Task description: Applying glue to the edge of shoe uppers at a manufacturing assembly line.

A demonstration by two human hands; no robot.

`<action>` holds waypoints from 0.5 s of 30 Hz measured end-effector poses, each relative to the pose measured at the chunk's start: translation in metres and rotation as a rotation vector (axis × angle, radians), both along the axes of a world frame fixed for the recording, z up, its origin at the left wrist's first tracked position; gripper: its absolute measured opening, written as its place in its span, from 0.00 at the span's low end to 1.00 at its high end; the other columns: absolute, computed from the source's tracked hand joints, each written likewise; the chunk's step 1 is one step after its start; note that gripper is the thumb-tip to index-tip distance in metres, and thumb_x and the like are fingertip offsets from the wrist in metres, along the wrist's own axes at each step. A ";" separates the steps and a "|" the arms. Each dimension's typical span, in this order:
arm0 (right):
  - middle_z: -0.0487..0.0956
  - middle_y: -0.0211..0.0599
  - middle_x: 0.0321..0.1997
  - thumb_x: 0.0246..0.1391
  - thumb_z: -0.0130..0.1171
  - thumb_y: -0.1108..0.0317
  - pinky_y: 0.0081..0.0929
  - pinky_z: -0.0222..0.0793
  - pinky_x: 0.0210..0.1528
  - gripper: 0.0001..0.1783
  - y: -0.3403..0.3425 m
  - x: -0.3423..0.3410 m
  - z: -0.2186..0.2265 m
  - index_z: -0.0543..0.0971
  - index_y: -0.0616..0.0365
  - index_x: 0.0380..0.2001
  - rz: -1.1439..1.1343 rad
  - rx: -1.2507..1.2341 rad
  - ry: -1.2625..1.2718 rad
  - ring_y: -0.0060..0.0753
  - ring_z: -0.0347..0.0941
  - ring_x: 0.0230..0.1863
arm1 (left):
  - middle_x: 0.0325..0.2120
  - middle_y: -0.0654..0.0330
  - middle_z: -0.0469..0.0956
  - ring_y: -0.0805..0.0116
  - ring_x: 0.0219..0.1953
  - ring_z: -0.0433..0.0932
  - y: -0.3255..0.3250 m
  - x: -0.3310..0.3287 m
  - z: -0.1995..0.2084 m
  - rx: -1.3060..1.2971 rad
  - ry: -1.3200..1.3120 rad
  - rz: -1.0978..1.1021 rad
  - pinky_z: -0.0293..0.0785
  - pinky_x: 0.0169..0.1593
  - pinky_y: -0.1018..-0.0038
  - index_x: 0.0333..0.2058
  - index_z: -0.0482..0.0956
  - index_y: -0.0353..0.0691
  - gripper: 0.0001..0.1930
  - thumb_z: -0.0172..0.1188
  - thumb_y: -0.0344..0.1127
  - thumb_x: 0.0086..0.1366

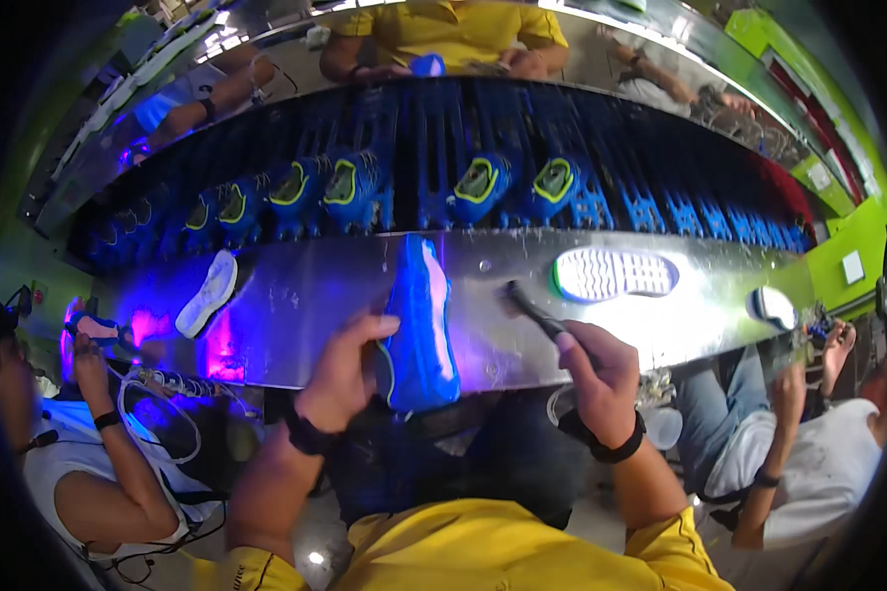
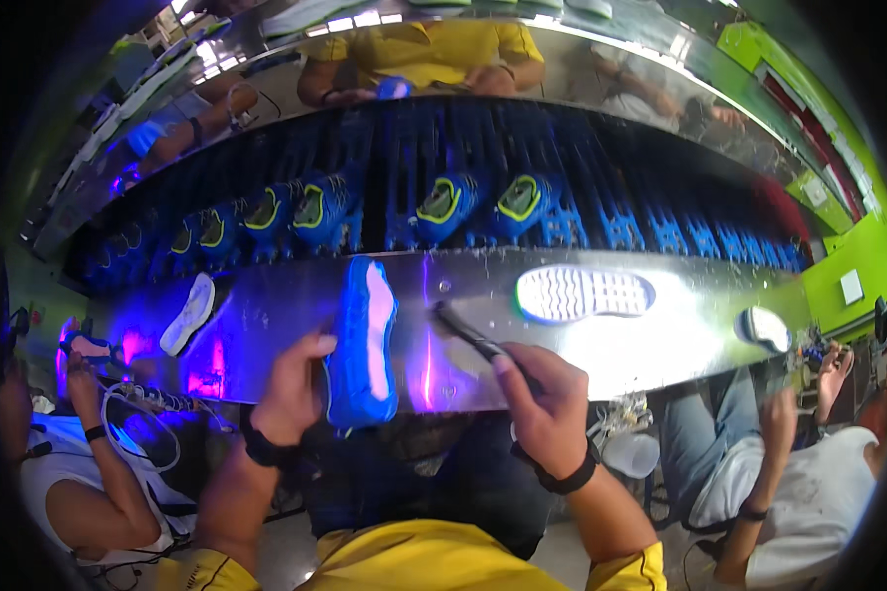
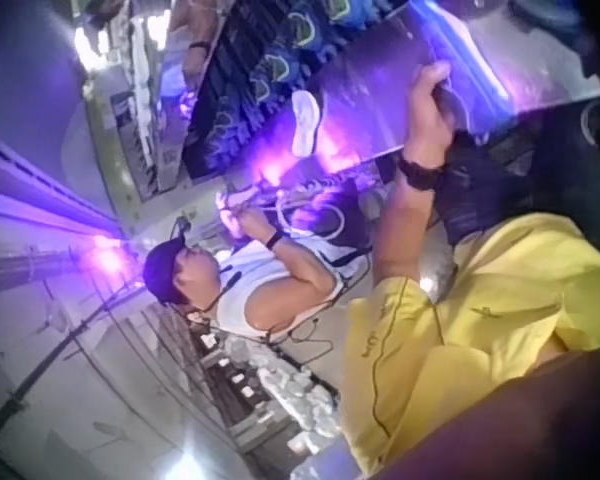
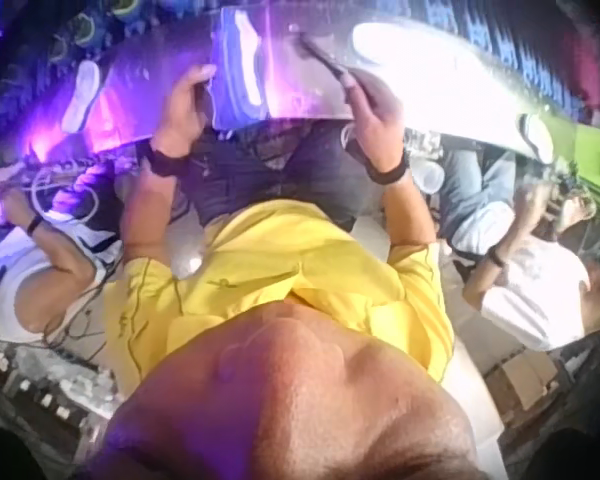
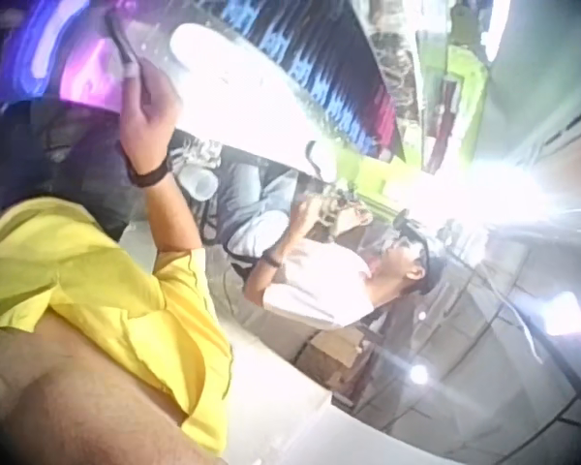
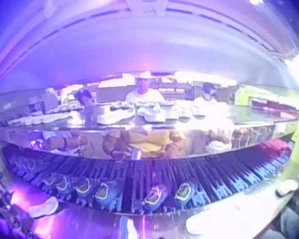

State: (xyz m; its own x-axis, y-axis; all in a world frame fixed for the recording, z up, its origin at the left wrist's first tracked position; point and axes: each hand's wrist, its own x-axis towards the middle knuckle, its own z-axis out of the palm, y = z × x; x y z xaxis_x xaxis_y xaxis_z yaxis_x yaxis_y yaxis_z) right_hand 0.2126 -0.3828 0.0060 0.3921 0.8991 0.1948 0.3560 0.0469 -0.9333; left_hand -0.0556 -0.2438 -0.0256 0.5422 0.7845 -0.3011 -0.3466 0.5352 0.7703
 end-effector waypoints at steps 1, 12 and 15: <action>0.84 0.38 0.30 0.67 0.65 0.68 0.24 0.72 0.35 0.14 -0.003 0.006 -0.002 0.85 0.72 0.45 -0.048 -0.005 0.029 0.23 0.75 0.29 | 0.51 0.51 0.83 0.58 0.51 0.85 0.023 0.007 0.003 0.105 0.079 -0.010 0.82 0.57 0.64 0.65 0.72 0.31 0.33 0.65 0.39 0.62; 0.82 0.37 0.25 0.67 0.64 0.67 0.25 0.70 0.35 0.15 -0.017 0.015 -0.043 0.85 0.73 0.44 -0.146 0.045 0.024 0.24 0.76 0.29 | 0.49 0.49 0.85 0.48 0.53 0.84 0.246 0.129 0.010 1.407 1.224 0.177 0.79 0.59 0.59 0.58 0.82 0.43 0.38 0.81 0.45 0.45; 0.82 0.36 0.25 0.67 0.64 0.67 0.24 0.70 0.34 0.14 -0.020 0.018 -0.047 0.85 0.72 0.43 -0.156 0.032 0.026 0.24 0.76 0.29 | 0.50 0.50 0.85 0.47 0.54 0.83 0.273 0.150 -0.028 1.509 1.256 0.146 0.79 0.58 0.57 0.58 0.83 0.49 0.34 0.78 0.44 0.50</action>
